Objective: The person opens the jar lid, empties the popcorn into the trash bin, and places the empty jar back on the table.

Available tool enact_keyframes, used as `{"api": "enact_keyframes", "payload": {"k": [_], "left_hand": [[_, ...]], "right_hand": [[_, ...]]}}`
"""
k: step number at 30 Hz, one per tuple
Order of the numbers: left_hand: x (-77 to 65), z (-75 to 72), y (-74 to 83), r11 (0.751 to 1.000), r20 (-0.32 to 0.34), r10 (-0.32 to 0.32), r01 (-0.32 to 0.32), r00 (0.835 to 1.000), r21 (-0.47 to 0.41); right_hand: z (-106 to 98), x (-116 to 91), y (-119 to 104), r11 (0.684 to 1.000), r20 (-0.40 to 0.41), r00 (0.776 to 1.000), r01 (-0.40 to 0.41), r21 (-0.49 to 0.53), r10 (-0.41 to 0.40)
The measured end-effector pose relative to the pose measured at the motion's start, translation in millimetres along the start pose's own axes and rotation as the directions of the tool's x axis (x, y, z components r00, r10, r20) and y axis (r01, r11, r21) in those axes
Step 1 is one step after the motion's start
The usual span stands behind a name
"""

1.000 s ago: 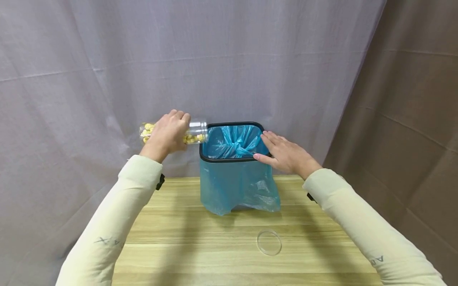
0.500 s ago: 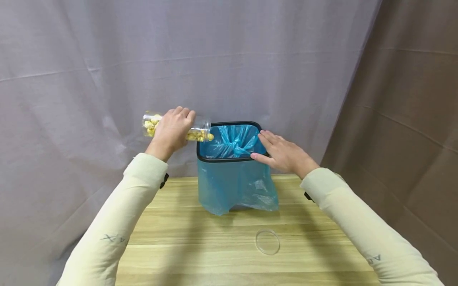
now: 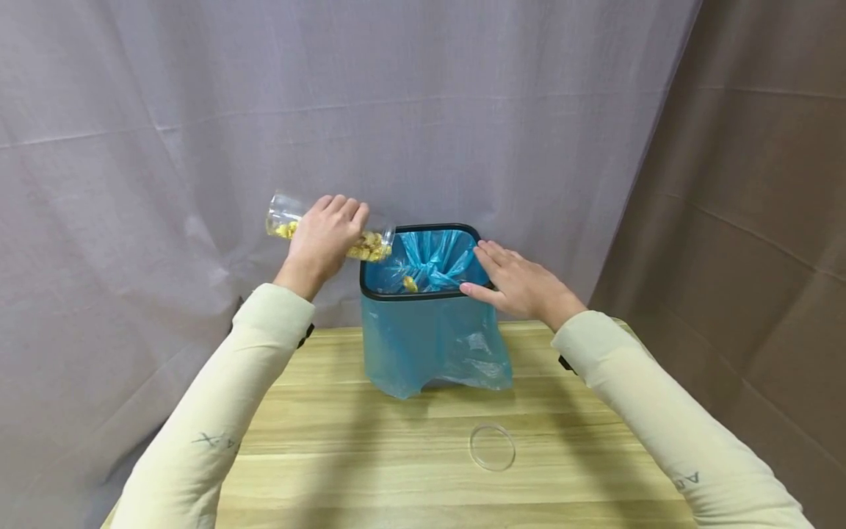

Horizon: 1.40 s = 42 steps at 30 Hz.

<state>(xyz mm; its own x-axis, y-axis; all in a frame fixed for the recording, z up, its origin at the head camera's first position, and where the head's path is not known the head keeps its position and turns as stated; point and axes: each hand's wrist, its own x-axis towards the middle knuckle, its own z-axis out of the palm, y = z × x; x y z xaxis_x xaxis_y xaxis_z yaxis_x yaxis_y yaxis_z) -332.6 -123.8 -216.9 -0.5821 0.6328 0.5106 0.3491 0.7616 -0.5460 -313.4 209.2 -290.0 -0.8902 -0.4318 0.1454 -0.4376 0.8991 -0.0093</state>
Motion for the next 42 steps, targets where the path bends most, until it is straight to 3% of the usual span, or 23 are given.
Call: {"api": "enact_keyframes", "payload": {"k": [9, 21, 25, 30, 35, 38, 42], "left_hand": [[1.8, 5.5, 0.8, 0.998, -0.074, 0.058, -0.055, 0.996, 0.039], [8.1, -0.2, 9.2, 0.97, -0.009, 0.177, -0.172, 0.984, 0.172], [10.8, -0.2, 12.8, 0.944, -0.04, 0.243, -0.227, 0.969, 0.239], [14.6, -0.5, 17.0, 0.909, -0.105, 0.333, -0.289, 0.937, 0.301], [17.5, 1.0, 20.9, 0.886, -0.12, 0.381, -0.325, 0.917, 0.33], [19.0, 2.1, 23.9, 0.893, -0.12, 0.375, -0.324, 0.919, 0.312], [18.3, 2.3, 27.0, 0.929, -0.075, 0.301, -0.275, 0.951, 0.247]], "right_hand": [[0.5, -1.2, -0.7, 1.0, -0.002, 1.0, 0.007, 0.003, -0.007], [0.6, -2.7, 0.5, 1.0, 0.003, 1.0, -0.001, 0.019, 0.001], [0.6, -4.2, 0.9, 1.0, 0.011, 1.0, -0.009, 0.017, 0.009], [-1.0, -5.2, 2.8, 1.0, 0.005, 1.0, -0.011, 0.016, 0.011], [-1.1, -4.8, 4.8, 1.0, 0.005, 1.0, -0.007, 0.011, 0.007], [-0.9, -5.0, 4.9, 1.0, 0.007, 1.0, -0.008, 0.009, 0.008], [-1.1, -5.6, 3.9, 1.0, 0.006, 1.0, -0.01, 0.016, 0.01]]}}
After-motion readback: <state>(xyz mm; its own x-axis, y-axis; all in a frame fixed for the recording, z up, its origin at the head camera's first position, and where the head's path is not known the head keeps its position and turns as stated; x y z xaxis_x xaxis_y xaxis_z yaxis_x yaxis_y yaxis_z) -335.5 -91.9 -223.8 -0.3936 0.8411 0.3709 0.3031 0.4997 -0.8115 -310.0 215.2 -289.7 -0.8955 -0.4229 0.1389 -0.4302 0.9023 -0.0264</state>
